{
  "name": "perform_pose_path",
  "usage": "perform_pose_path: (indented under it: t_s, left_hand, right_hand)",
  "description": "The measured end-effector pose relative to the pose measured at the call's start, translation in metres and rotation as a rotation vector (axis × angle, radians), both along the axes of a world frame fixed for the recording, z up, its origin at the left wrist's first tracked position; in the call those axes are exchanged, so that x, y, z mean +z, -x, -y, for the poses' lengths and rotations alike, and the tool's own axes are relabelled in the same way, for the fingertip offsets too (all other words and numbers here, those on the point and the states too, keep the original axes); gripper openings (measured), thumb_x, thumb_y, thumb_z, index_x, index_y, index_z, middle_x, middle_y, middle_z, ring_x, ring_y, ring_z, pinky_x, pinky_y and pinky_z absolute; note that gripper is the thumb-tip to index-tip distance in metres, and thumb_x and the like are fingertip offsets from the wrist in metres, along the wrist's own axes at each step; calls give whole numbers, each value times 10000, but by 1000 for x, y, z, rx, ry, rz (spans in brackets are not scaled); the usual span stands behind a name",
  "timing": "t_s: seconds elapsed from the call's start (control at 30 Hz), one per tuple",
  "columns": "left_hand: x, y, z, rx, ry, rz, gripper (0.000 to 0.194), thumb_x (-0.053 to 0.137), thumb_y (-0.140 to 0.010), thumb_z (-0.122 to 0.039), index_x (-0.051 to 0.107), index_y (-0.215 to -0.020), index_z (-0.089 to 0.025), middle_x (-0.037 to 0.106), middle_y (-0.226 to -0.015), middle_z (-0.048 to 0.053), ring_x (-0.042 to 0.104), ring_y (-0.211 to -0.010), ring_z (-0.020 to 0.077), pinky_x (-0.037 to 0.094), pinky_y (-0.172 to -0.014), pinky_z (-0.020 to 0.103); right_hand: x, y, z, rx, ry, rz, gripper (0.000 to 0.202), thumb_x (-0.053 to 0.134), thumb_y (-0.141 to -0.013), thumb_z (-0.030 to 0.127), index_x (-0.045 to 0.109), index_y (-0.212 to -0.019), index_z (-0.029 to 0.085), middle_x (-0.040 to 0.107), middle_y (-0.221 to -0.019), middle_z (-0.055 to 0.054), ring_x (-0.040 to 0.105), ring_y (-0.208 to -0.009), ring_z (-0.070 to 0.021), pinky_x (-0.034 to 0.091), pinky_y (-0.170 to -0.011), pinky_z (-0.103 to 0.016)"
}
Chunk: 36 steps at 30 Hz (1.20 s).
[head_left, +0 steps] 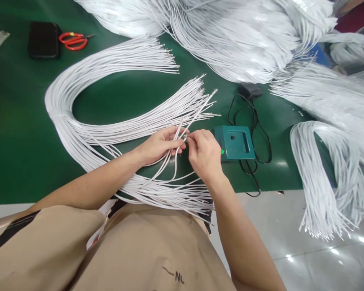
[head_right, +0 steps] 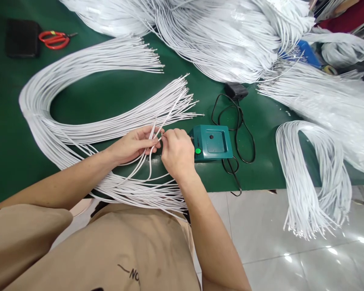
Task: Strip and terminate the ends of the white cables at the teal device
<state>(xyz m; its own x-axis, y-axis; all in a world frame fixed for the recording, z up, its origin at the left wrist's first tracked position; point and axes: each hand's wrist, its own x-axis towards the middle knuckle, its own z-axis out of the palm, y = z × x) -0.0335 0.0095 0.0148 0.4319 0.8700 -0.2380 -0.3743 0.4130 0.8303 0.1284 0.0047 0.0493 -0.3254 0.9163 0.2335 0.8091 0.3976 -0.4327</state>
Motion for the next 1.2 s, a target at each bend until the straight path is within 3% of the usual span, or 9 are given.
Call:
perform_pose_path:
  t_s: [0.13,0.27,0.4,0.57,0.77,0.93,1.0,1.07,1.2]
  left_hand:
    - [2,-1,-2,8,158,41,356,721,-715,-153,618,-1055,-129,648,-705,17,595,-582,60,428,-518,136]
    - [0,-2,-4,71,52,-137,424,699,-738,-158,579,-1144,-137,684,-744,30,642,-620,89,434,-503,140]
    - [-2,-3,-3,63,-70,-301,426,669,-762,-172,557,-1172,-144,700,-780,37,679,-666,121,481,-528,164]
    - [-8,-3,-3,68,-138,-381,420,666,-757,-186,550,-1159,-150,703,-795,42,699,-687,147,520,-543,186]
    - [-12,-6,-5,93,-173,-447,427,692,-724,-200,553,-1126,-160,679,-742,23,704,-677,167,536,-530,200]
    - [-12,-8,-4,90,-195,-507,410,692,-720,-211,573,-1110,-171,680,-733,25,700,-661,167,535,-513,199]
    - [-13,-8,-4,80,-200,-499,405,692,-722,-214,577,-1108,-176,683,-737,27,700,-662,167,536,-514,201]
    - [-14,-7,-4,74,-186,-485,397,692,-725,-219,576,-1103,-177,684,-741,29,704,-674,172,537,-519,204]
    - [-13,-4,-5,48,-145,-457,386,701,-721,-218,566,-1081,-175,684,-739,27,708,-689,178,537,-542,213]
  right_hand:
    - [-2,-7,-2,123,-187,353,271,361,-943,205,611,-844,166,639,-849,-107,526,-832,-245,362,-759,-366]
    - [1,-27,-13,64,-160,385,210,432,-922,214,600,-1040,168,674,-1022,-109,545,-959,-265,337,-937,-413]
    - [3,-42,-23,135,-35,449,133,482,-874,157,611,-895,184,698,-830,-62,577,-862,-240,269,-1044,-448]
    - [1,-43,-27,165,-27,376,141,511,-814,102,606,-866,192,686,-850,-56,560,-927,-239,278,-1041,-445]
    - [-3,-42,-36,136,-61,357,146,512,-799,110,627,-779,198,569,-722,-57,495,-832,-229,386,-866,-387]
    - [2,-41,-36,149,-44,379,141,511,-816,142,637,-795,200,570,-700,-51,520,-816,-233,384,-953,-451]
    - [4,-43,-32,127,-60,371,144,502,-850,193,644,-871,204,633,-791,-63,546,-917,-255,300,-1054,-532]
    - [2,-47,-27,17,-127,367,210,478,-886,237,630,-1026,200,671,-998,-91,521,-1097,-288,179,-1112,-602]
    - [-8,-56,-24,-232,-202,408,382,399,-940,285,506,-1287,167,532,-1354,-163,388,-1315,-338,148,-1096,-663]
